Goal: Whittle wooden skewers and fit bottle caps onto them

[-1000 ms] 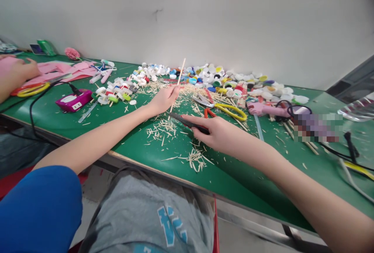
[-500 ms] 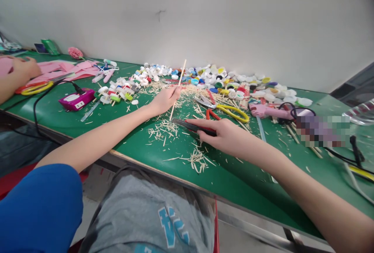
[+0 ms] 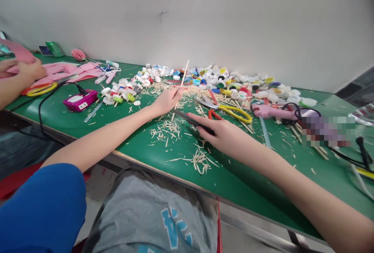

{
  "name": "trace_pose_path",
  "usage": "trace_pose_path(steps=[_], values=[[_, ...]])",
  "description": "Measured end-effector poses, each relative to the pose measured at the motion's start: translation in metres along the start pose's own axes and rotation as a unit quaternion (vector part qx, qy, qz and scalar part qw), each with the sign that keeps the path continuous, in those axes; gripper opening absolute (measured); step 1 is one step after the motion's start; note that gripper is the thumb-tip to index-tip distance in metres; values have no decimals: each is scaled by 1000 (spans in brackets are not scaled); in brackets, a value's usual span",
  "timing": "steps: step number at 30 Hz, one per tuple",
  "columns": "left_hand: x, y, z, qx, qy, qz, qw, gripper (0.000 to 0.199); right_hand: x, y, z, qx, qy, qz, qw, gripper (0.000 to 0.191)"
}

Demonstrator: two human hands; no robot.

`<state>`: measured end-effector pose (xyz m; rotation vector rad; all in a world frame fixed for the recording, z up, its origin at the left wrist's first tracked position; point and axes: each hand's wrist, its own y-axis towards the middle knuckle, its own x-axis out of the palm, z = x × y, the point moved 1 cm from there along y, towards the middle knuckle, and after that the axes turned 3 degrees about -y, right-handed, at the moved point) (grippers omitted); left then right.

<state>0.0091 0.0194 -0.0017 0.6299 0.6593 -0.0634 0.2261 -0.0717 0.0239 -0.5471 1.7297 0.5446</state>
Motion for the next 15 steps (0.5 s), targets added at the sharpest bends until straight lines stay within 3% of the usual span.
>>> trace_pose_path(steps=[15], values=[[2, 0, -1, 18, 0, 7, 1000, 46, -2, 4, -8, 15, 4, 0, 1000, 51]])
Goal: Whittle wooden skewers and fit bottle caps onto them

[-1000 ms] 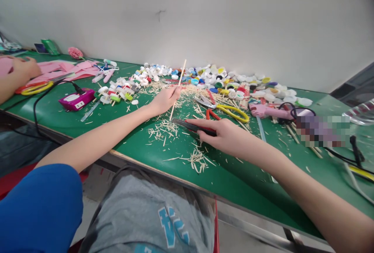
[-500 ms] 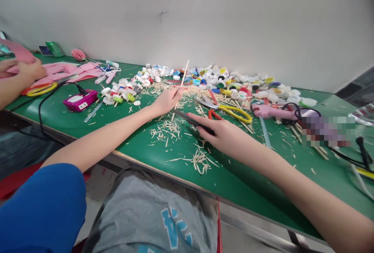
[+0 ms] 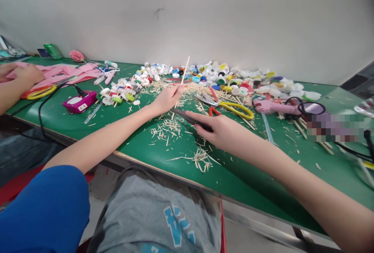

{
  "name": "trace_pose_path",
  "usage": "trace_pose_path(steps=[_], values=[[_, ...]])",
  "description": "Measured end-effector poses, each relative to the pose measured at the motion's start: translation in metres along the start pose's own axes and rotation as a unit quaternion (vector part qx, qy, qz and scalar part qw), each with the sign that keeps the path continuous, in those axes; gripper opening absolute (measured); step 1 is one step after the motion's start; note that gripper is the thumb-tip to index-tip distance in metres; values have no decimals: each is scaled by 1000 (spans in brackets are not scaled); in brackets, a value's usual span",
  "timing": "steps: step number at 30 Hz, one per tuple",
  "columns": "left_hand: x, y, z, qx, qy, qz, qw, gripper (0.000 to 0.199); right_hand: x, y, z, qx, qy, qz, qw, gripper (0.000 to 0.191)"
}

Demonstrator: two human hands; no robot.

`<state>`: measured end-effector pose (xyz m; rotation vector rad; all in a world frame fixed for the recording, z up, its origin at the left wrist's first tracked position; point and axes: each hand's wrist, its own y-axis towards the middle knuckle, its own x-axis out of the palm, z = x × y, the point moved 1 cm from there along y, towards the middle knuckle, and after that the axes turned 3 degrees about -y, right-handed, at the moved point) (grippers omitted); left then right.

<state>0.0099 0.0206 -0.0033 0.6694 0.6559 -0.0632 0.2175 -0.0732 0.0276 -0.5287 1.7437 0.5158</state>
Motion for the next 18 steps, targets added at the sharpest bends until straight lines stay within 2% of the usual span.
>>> trace_pose_path(steps=[14, 18], values=[[-1, 0, -1, -4, -12, 1, 1000, 46, 1, -6, -1, -22, 42, -53, 997, 51], [-1, 0, -2, -10, -8, 7, 1000, 46, 2, -6, 2, -2, 47, -70, 996, 52]])
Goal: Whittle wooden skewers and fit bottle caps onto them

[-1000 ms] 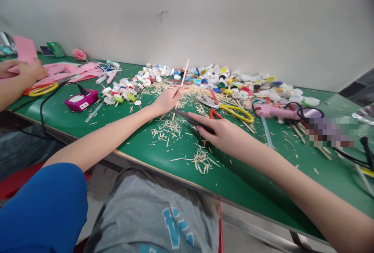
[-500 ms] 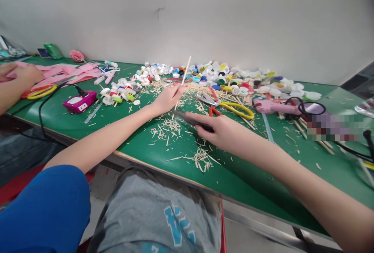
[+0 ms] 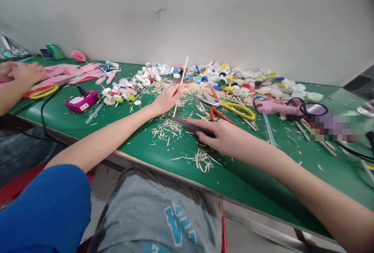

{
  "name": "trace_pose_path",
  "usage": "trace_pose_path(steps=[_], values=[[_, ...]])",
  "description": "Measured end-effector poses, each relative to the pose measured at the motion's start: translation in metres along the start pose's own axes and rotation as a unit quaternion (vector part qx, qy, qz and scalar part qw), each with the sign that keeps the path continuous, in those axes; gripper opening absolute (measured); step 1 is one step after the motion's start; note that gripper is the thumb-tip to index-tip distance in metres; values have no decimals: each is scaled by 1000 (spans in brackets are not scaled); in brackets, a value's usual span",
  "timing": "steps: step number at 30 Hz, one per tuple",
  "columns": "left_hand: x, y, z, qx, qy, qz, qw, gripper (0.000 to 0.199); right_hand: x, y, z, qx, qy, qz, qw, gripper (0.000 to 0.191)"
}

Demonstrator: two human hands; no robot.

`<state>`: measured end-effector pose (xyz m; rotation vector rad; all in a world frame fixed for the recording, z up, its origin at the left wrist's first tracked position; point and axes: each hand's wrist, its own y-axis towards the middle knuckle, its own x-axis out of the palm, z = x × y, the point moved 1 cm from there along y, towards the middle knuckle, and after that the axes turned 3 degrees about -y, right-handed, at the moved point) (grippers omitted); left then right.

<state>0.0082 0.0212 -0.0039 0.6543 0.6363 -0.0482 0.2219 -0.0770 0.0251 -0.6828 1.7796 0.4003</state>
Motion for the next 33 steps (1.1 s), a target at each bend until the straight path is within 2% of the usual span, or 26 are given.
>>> trace_pose_path(steps=[5, 9, 15, 28, 33], values=[[0, -1, 4, 3, -7, -3, 1000, 45, -5, 0, 1, 6, 17, -5, 1000, 52], [-1, 0, 5, 1, -7, -7, 1000, 43, -6, 0, 3, -12, -2, 43, 999, 50], [-1, 1, 6, 4, -13, -9, 1000, 43, -1, 3, 8, -34, -94, 103, 990, 50], [0, 1, 0, 7, -14, 6, 1000, 43, -1, 9, 6, 0, -29, 57, 998, 51], [1, 0, 3, 9, -3, 9, 1000, 43, -4, 11, 12, -3, 34, 26, 999, 53]])
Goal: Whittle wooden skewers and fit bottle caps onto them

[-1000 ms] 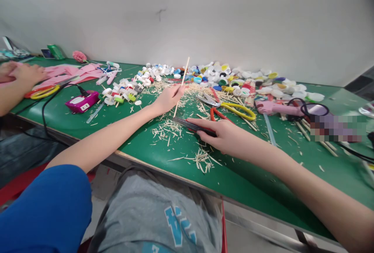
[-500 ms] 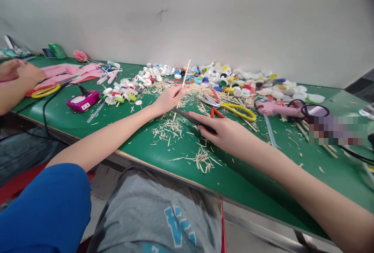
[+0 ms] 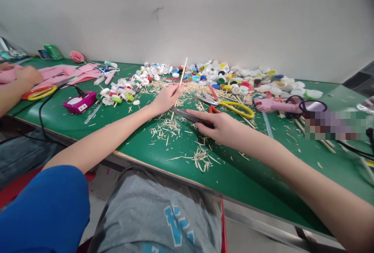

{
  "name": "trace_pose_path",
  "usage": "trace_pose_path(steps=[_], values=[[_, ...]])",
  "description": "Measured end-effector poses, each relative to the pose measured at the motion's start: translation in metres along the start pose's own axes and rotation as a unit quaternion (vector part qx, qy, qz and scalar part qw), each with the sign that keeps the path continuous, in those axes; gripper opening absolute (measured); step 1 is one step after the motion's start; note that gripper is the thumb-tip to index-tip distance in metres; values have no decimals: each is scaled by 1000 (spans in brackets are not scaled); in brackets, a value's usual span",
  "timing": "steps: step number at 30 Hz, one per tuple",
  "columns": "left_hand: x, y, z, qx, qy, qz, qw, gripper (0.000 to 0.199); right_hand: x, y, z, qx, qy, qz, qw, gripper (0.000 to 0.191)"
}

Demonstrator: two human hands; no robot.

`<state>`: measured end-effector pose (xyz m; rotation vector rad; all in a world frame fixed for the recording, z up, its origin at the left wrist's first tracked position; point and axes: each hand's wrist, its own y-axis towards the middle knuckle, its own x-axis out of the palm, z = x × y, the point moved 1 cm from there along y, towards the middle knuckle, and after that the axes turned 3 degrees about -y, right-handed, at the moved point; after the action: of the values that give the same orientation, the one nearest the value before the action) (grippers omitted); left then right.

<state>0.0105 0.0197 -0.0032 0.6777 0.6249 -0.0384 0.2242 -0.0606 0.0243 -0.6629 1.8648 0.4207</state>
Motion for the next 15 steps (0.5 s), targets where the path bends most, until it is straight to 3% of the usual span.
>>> trace_pose_path(steps=[15], values=[[1, 1, -1, 13, 23, -1, 1000, 43, -15, 2, -5, -21, -79, -21, 996, 50]])
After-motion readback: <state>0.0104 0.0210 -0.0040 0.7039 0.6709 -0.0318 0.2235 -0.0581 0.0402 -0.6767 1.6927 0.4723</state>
